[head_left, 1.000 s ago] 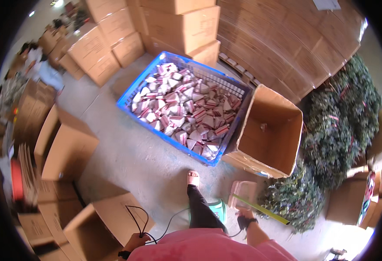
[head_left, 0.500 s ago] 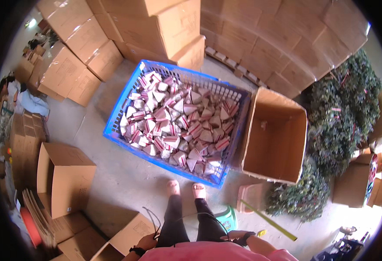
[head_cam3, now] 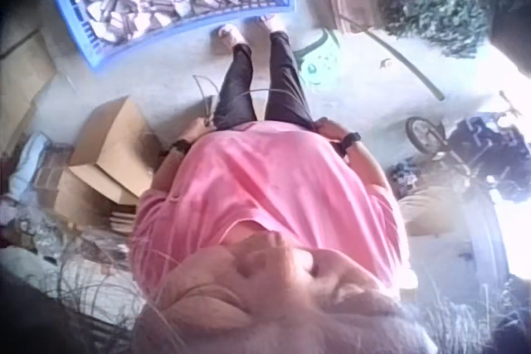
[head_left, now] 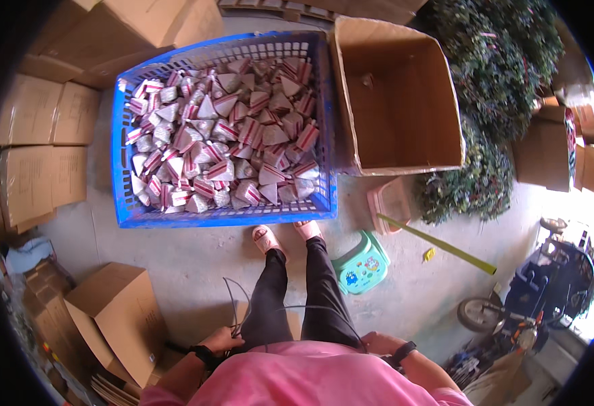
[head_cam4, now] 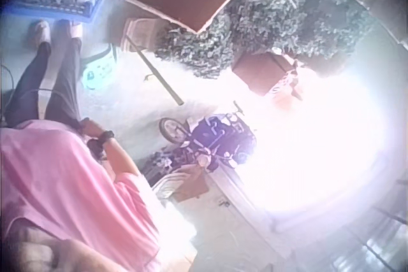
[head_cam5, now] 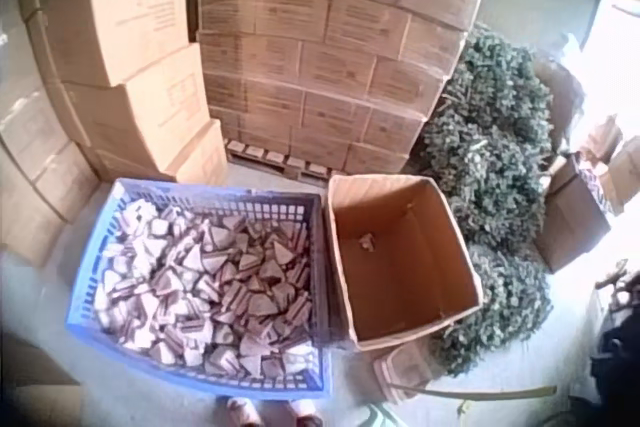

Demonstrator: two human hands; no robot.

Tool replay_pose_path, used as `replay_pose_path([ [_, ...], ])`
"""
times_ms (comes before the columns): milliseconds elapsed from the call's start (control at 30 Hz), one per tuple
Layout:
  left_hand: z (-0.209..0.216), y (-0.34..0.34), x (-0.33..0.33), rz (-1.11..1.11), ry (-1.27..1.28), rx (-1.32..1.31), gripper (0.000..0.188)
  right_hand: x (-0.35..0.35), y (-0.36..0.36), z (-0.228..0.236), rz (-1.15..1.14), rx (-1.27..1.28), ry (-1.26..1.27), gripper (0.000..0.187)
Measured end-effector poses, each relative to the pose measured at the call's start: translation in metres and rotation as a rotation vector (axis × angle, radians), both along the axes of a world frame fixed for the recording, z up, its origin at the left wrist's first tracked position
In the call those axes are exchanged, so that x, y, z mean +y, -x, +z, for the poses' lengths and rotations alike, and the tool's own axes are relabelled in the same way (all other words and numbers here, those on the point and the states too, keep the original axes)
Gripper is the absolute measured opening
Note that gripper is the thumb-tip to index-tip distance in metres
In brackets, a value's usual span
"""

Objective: Sorting and packing small packaged products from a crate into cardboard boxes in a warehouse.

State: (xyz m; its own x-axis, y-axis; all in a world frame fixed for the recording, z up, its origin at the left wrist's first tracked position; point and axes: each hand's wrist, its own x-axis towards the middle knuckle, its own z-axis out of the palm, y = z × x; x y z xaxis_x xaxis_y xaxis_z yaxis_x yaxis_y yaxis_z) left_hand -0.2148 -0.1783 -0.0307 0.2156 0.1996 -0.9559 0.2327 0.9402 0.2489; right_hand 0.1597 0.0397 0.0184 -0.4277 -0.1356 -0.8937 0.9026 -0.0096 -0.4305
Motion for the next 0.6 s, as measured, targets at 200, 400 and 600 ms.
replay_pose_path([
  [200,0.046,0.036,0.013,-0.019,0.144,-0.31,0.019,-0.016,-0.031,0.044,-0.128,0.138,0.396,0.024],
  [400,0.015,0.036,0.026,-0.079,0.334,-0.278,0.019,-0.034,-0.101,-0.088,-0.302,0.01,0.548,0.013],
  [600,-0.025,0.079,0.103,0.276,0.141,0.427,0.021,0.029,-0.088,-0.268,-0.043,-0.27,-0.393,0.022],
])
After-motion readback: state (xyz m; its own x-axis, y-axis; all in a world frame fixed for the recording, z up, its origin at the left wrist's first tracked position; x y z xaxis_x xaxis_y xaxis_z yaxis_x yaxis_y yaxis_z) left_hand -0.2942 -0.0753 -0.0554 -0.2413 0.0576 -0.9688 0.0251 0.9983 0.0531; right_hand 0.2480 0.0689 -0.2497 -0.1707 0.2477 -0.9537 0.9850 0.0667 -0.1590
